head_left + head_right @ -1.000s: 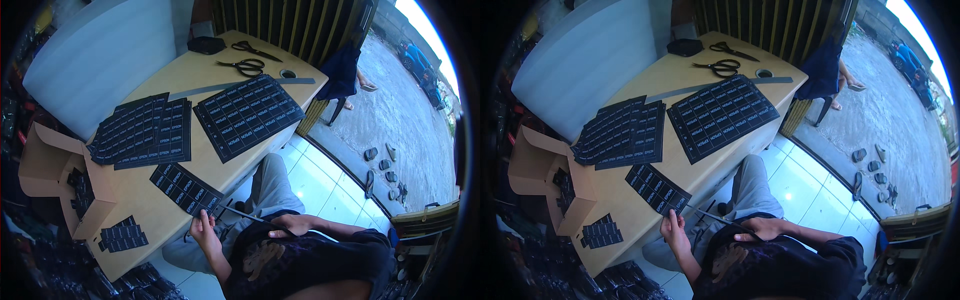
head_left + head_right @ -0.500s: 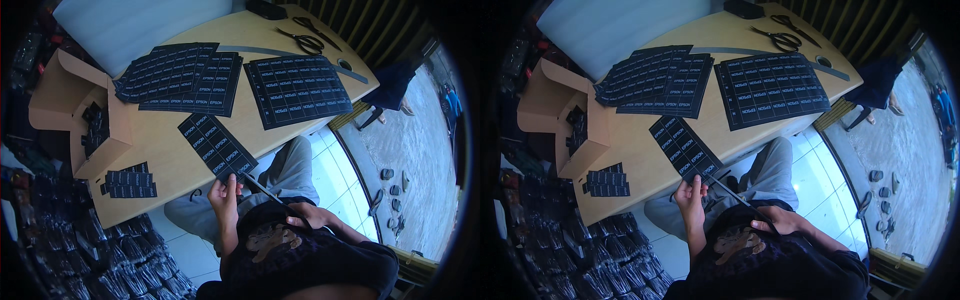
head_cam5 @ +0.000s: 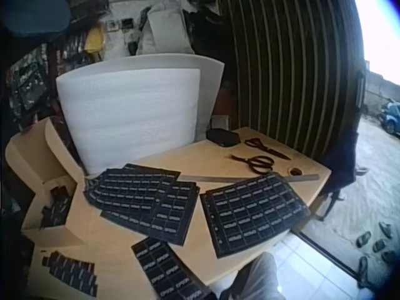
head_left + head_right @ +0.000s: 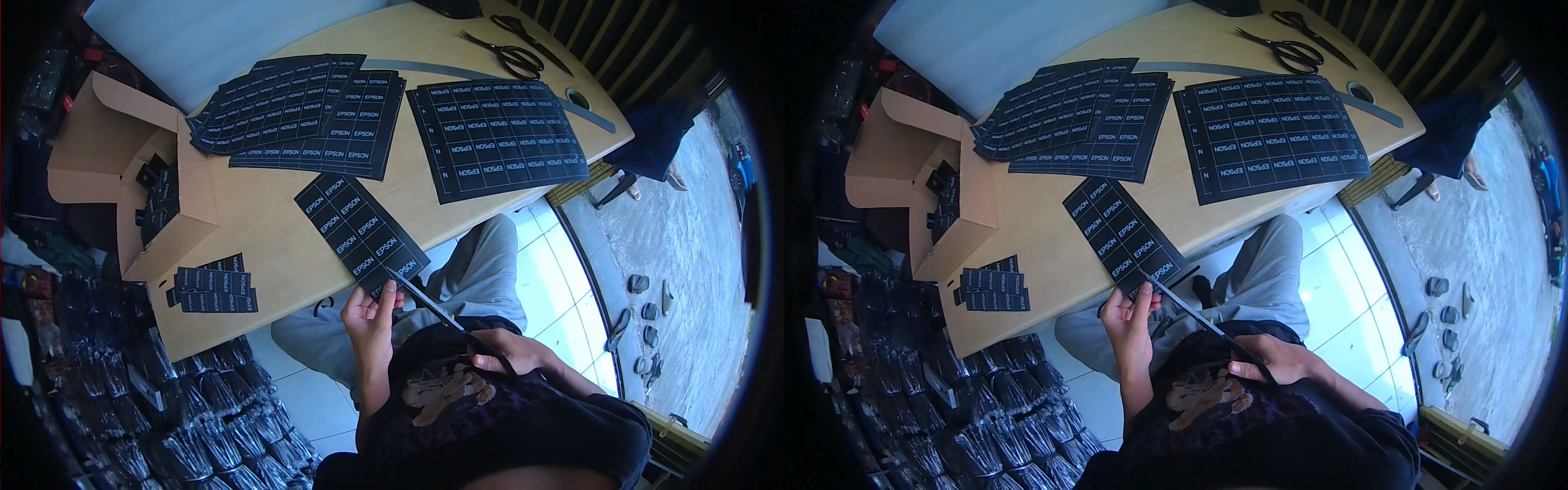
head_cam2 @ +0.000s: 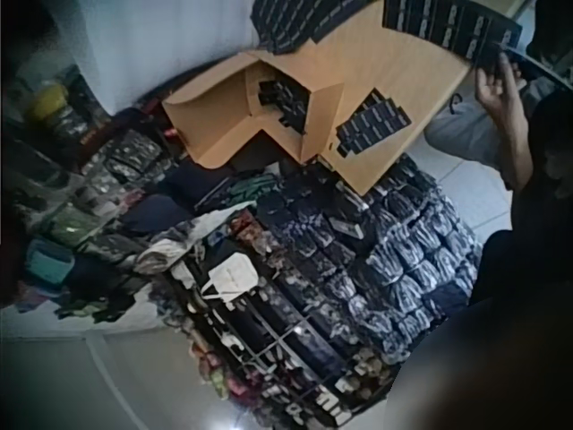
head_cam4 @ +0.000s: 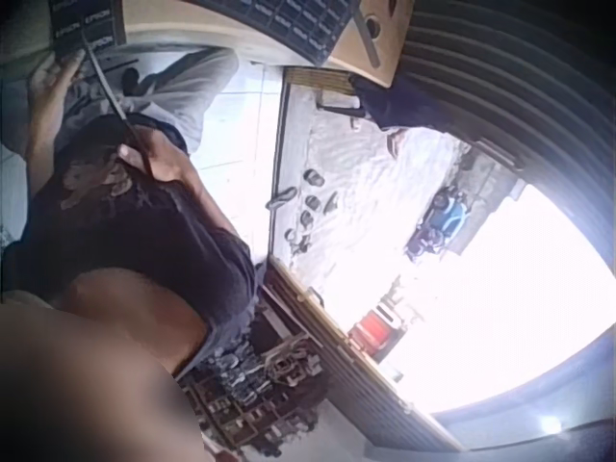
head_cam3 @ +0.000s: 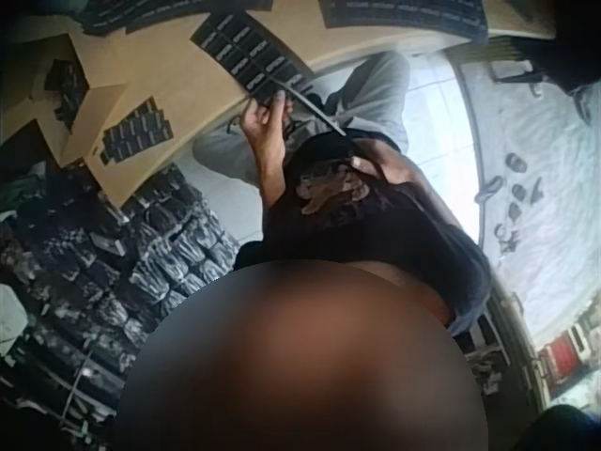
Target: Cutting individual labels from a large printed sheet using scissors.
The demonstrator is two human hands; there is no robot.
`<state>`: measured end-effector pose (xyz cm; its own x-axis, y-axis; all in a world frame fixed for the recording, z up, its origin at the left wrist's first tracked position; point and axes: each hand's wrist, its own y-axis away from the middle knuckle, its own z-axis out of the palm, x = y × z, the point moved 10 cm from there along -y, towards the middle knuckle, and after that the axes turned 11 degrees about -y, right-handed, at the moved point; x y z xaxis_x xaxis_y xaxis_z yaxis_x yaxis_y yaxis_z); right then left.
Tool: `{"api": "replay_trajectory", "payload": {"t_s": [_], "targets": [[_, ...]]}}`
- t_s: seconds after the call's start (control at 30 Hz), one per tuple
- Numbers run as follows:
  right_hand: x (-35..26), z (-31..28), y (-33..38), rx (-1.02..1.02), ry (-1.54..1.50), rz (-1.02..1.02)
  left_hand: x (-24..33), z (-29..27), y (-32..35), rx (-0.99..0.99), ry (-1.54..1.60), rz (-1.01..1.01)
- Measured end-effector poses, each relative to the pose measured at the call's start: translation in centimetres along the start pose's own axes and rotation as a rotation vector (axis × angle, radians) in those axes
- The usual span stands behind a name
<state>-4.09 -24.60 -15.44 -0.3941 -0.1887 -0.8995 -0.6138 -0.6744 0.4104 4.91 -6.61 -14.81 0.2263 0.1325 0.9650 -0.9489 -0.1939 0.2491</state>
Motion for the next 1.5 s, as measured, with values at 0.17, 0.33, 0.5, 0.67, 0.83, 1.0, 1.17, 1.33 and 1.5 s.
{"api": "replay_trajectory", "payload": {"t_s": [0.17,0.33,0.5,0.67,0.83,1.0,1.17,1.33,1.5], "targets": [[-1.0,0.0,-1.0,0.055,-0.076,-0.071,-0.2,0.4,0.1,-0.027,0.012,-0.015],[-0.9,0.3,-1.9,0.05,-0.092,-0.118,-0.1,0.7,0.1,-0.053,0.016,-0.008],[-1.2,0.3,-2.5,0.05,-0.095,-0.143,0.0,0.6,0.0,-0.047,0.015,-0.012],[-1.3,0.5,-2.9,0.013,-0.118,-0.069,0.1,0.4,-0.1,-0.038,0.015,-0.005],[-1.5,0.4,-3.2,0.005,-0.11,-0.071,0.2,0.1,-0.2,-0.008,0.024,0.001],[-1.2,0.5,-3.3,-0.001,-0.11,-0.073,0.3,0.2,-0.3,-0.006,0.011,-0.016],[-1.2,0.5,-3.5,0.009,-0.118,-0.083,-0.1,0.1,-0.3,-0.02,0.015,-0.016],[-1.7,0.5,-3.4,0.032,-0.13,-0.087,0.0,0.1,-0.4,-0.017,0.01,-0.011],[-1.5,0.5,-3.4,0.053,-0.148,-0.109,-0.2,0.1,-0.5,-0.026,0.016,-0.035]]}}
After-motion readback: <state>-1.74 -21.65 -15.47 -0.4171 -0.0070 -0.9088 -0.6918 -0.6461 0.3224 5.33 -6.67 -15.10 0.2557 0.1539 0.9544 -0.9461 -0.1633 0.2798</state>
